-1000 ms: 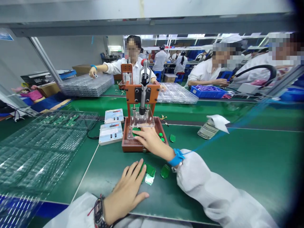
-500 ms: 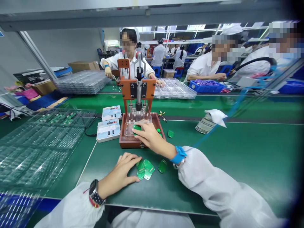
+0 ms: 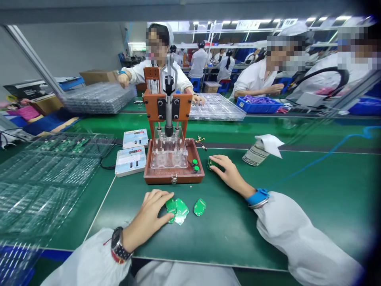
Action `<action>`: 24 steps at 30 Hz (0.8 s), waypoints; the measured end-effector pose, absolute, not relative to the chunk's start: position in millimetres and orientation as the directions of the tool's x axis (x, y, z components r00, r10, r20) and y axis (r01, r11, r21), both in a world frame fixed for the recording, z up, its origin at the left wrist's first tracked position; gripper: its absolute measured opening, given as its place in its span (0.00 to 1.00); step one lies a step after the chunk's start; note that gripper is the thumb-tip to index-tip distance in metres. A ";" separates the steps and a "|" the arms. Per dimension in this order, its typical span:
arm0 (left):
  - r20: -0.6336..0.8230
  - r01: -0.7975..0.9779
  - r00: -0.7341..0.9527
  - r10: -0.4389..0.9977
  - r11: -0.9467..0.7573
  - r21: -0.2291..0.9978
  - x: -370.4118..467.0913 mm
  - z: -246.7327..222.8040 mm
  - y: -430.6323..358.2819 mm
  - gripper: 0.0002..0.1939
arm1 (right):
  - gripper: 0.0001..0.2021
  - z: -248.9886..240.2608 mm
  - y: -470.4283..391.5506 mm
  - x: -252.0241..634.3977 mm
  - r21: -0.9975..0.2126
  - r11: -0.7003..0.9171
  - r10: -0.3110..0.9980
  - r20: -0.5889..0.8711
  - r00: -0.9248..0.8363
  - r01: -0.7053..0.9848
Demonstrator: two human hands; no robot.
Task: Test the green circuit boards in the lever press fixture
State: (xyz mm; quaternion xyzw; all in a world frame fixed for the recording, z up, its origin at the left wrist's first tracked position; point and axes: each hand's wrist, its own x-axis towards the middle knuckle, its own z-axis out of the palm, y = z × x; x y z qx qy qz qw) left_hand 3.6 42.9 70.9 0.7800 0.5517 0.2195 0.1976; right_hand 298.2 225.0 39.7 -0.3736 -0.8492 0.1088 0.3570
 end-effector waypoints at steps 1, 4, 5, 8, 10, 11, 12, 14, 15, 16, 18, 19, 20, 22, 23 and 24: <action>0.138 0.772 0.292 0.947 -0.318 0.550 1.2 70.8 43.0 0.22 | 0.19 37.3 224.6 299.5 -0.456 0.685 0.725 0.499 -0.474 0.568; 0.157 0.776 0.282 0.947 -0.321 0.543 -8.7 72.5 41.4 0.22 | 0.20 32.4 223.0 301.2 -0.455 0.649 0.759 0.441 -0.479 0.609; 0.152 0.780 0.284 0.947 -0.320 0.538 -12.3 73.5 40.2 0.22 | 0.20 31.9 222.9 301.2 -0.452 0.642 0.766 0.429 -0.479 0.620; 0.117 0.791 0.304 0.945 -0.319 0.523 -22.1 76.2 35.9 0.21 | 0.20 36.7 218.3 296.6 -0.412 0.637 0.764 0.453 -0.460 0.652; 0.099 0.799 0.314 0.944 -0.319 0.509 -26.7 76.3 32.9 0.21 | 0.17 46.1 205.6 287.0 -0.360 0.666 0.712 0.567 -0.413 0.654; 0.097 0.805 0.314 0.944 -0.320 0.500 -28.3 75.6 31.5 0.21 | 0.15 52.2 195.0 279.7 -0.326 0.700 0.657 0.643 -0.394 0.635; 0.100 0.811 0.314 0.944 -0.321 0.490 -29.4 74.8 30.1 0.21 | 0.12 58.8 181.6 271.0 -0.287 0.752 0.584 0.709 -0.396 0.594; 0.112 0.825 0.309 0.944 -0.325 0.462 -30.4 73.0 27.5 0.21 | 0.12 71.1 149.4 250.8 -0.203 0.867 0.434 0.757 -0.489 0.455; 0.126 0.833 0.301 0.945 -0.325 0.447 -30.6 72.5 26.1 0.21 | 0.12 76.0 132.7 240.4 -0.172 0.912 0.374 0.725 -0.579 0.373; 0.141 0.841 0.291 0.946 -0.323 0.434 -30.7 72.6 24.8 0.19 | 0.11 79.7 117.0 230.3 -0.157 0.936 0.336 0.661 -0.670 0.314; 0.158 0.848 0.277 0.948 -0.318 0.424 -31.0 74.4 22.5 0.16 | 0.12 83.1 92.6 212.9 -0.168 0.947 0.321 0.500 -0.804 0.273; 0.153 0.845 0.279 0.948 -0.318 0.429 -31.4 75.7 21.6 0.15 | 0.14 82.9 84.7 205.9 -0.183 0.939 0.342 0.427 -0.837 0.291; 0.139 0.839 0.291 0.947 -0.322 0.439 -31.8 77.1 21.0 0.14 | 0.17 81.9 79.6 200.0 -0.199 0.928 0.369 0.366 -0.854 0.316; 0.095 0.825 0.325 0.941 -0.331 0.457 -32.6 78.7 20.4 0.15 | 0.19 78.5 75.7 191.2 -0.229 0.899 0.429 0.279 -0.859 0.374; 0.080 0.823 0.336 0.939 -0.333 0.461 -32.8 78.7 20.4 0.15 | 0.18 76.7 75.7 187.9 -0.244 0.886 0.451 0.249 -0.857 0.395; 0.073 0.822 0.340 0.937 -0.335 0.460 -32.9 78.3 20.3 0.15 | 0.17 75.3 76.3 185.3 -0.269 0.875 0.465 0.229 -0.855 0.403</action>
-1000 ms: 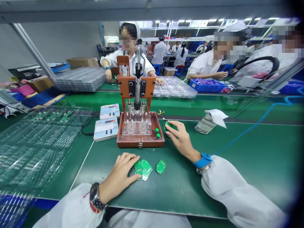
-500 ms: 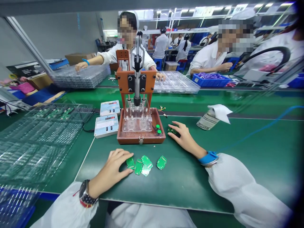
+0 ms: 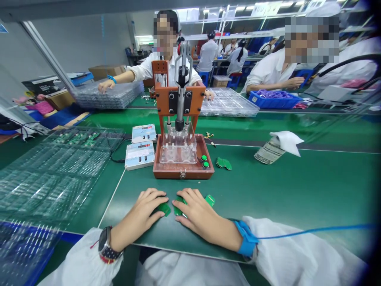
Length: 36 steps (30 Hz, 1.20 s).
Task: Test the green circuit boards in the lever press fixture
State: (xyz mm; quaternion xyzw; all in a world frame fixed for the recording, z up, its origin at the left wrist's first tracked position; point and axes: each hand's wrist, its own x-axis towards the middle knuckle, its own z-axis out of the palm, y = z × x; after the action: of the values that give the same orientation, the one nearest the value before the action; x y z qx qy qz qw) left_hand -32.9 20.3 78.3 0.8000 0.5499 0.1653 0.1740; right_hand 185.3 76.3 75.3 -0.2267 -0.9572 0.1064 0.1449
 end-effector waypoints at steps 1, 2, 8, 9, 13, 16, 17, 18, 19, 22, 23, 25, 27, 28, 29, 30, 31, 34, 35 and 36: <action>0.073 0.825 0.338 0.938 -0.333 0.457 -32.8 77.5 20.2 0.15 | 0.16 74.5 77.5 183.4 -0.311 0.862 0.475 0.220 -0.852 0.400; 0.077 0.828 0.333 0.940 -0.330 0.453 -32.6 76.7 20.0 0.15 | 0.16 74.6 79.4 182.4 -0.368 0.844 0.489 0.227 -0.842 0.391; 0.098 0.878 0.253 0.963 -0.271 0.396 -31.0 78.3 18.1 0.10 | 0.13 93.8 122.1 194.3 -0.538 0.802 0.584 0.613 -0.533 0.261; 0.083 0.883 0.228 0.970 -0.242 0.402 -30.4 79.7 18.6 0.09 | 0.12 98.3 135.0 197.6 -0.532 0.803 0.588 0.636 -0.500 0.267; 0.001 0.863 0.149 0.989 -0.130 0.489 -27.0 85.9 24.7 0.04 | 0.12 111.1 184.3 202.1 -0.561 0.770 0.622 0.552 -0.555 0.305; -0.010 0.780 0.143 0.990 -0.107 0.617 -28.4 91.2 33.1 0.05 | 0.10 115.6 205.4 194.0 -0.587 0.747 0.626 0.461 -0.630 0.312; -0.009 0.729 0.152 0.988 -0.106 0.676 -30.4 94.0 36.9 0.06 | 0.09 116.8 208.8 190.6 -0.595 0.740 0.626 0.438 -0.645 0.314; 0.003 0.668 0.155 0.988 -0.107 0.736 -33.1 97.5 41.6 0.06 | 0.08 118.1 210.8 187.5 -0.603 0.732 0.628 0.418 -0.656 0.316; 0.029 0.603 0.145 0.989 -0.112 0.790 -36.2 101.9 47.3 0.07 | 0.07 119.4 211.7 185.0 -0.610 0.726 0.629 0.401 -0.666 0.317; 0.188 0.487 0.037 0.981 -0.182 0.854 -44.5 118.5 72.5 0.11 | 0.04 122.3 211.2 181.8 -0.605 0.723 0.630 0.378 -0.678 0.334; 0.251 0.491 0.000 0.968 -0.219 0.844 -45.9 123.9 83.5 0.11 | 0.03 122.7 210.6 181.9 -0.594 0.727 0.631 0.377 -0.678 0.345; 0.350 0.522 -0.038 0.936 -0.280 0.806 -45.6 131.7 108.1 0.10 | 0.02 122.8 209.2 182.6 -0.578 0.728 0.638 0.374 -0.673 0.369; 0.400 0.563 -0.029 0.916 -0.316 0.764 -42.4 133.7 132.2 0.09 | 0.02 122.1 207.5 183.2 -0.579 0.720 0.648 0.364 -0.670 0.382; 0.417 0.586 -0.002 0.909 -0.336 0.737 -40.3 132.6 142.5 0.09 | 0.02 121.6 206.5 183.4 -0.584 0.714 0.654 0.359 -0.665 0.386; 0.432 0.613 0.031 0.901 -0.359 0.704 -38.4 130.5 151.0 0.08 | 0.02 121.1 205.4 183.4 -0.590 0.708 0.661 0.357 -0.660 0.388; 0.451 0.642 0.063 0.890 -0.382 0.665 -36.9 127.9 157.5 0.08 | 0.03 120.7 204.4 183.3 -0.594 0.704 0.664 0.357 -0.657 0.389; 0.471 0.670 0.086 0.878 -0.401 0.624 -35.9 125.2 161.7 0.07 | 0.03 120.6 203.4 183.2 -0.598 0.700 0.668 0.357 -0.653 0.390; 0.510 0.729 0.116 0.853 -0.421 0.539 -36.6 120.1 163.3 0.08 | 0.05 122.3 202.4 183.4 -0.596 0.696 0.672 0.344 -0.656 0.401; 0.501 0.735 0.139 0.854 -0.428 0.526 -37.9 119.9 161.3 0.08 | 0.05 123.9 203.1 183.8 -0.592 0.698 0.668 0.338 -0.663 0.402; 0.481 0.740 0.173 0.860 -0.435 0.512 -39.2 120.3 158.8 0.09 | 0.06 126.3 204.4 184.3 -0.590 0.702 0.663 0.337 -0.668 0.399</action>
State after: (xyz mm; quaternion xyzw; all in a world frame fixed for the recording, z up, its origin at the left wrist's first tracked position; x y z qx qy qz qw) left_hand -39.2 158.8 120.3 0.7615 0.5253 0.3711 0.0803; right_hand 184.3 204.4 126.3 -0.3015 -0.8808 0.2412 0.2741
